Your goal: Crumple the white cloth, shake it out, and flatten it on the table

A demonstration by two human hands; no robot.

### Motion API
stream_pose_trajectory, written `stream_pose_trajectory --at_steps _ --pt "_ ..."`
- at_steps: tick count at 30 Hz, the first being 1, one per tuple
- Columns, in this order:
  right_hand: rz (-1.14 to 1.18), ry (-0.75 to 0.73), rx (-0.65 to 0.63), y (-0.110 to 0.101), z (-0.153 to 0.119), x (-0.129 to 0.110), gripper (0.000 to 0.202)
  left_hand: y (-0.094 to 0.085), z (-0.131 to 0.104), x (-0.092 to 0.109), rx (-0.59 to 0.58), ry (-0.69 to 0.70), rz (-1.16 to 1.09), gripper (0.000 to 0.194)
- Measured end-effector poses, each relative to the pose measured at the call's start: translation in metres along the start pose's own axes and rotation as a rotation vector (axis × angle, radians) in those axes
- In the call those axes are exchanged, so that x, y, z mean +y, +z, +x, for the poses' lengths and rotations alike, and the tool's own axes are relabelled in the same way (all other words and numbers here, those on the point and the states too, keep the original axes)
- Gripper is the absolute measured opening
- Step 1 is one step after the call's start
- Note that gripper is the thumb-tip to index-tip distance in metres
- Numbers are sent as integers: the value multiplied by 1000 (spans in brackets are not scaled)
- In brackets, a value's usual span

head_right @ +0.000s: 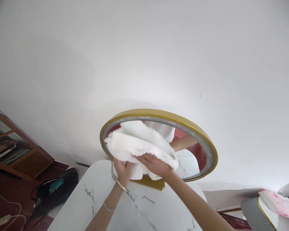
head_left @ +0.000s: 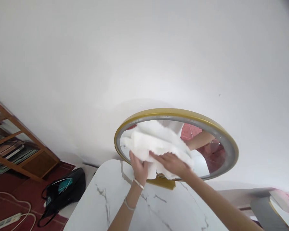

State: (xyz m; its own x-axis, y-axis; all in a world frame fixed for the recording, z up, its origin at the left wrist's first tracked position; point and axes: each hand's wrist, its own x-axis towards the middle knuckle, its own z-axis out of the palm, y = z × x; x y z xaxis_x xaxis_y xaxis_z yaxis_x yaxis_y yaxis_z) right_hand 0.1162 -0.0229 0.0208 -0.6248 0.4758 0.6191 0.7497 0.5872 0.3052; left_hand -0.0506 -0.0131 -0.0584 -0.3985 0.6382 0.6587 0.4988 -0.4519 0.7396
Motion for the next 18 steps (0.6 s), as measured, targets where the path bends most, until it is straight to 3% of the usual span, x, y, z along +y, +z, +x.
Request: stream_pose_trajectory --at_steps 2,5,8,10,12,15,18 --pt "-117 -66 5 -36 24 19 69 1 43 50 87 157 -78 35" --pt "-248 -26 171 -88 59 40 74 4 89 111 98 286 -179 34" --pt "-246 -8 248 -109 72 49 70 8 102 133 92 331 -205 30" --pt "-221 -13 207 -100 62 49 70 12 91 125 66 298 -188 27" --pt "-199 -33 130 -76 39 44 70 14 68 101 18 230 -148 26" --pt "-115 -102 -45 -25 -13 28 67 16 15 50 -112 69 -52 28" --pt "52 -174 -161 18 -61 4 60 16 -43 -4 -377 -151 62 22"
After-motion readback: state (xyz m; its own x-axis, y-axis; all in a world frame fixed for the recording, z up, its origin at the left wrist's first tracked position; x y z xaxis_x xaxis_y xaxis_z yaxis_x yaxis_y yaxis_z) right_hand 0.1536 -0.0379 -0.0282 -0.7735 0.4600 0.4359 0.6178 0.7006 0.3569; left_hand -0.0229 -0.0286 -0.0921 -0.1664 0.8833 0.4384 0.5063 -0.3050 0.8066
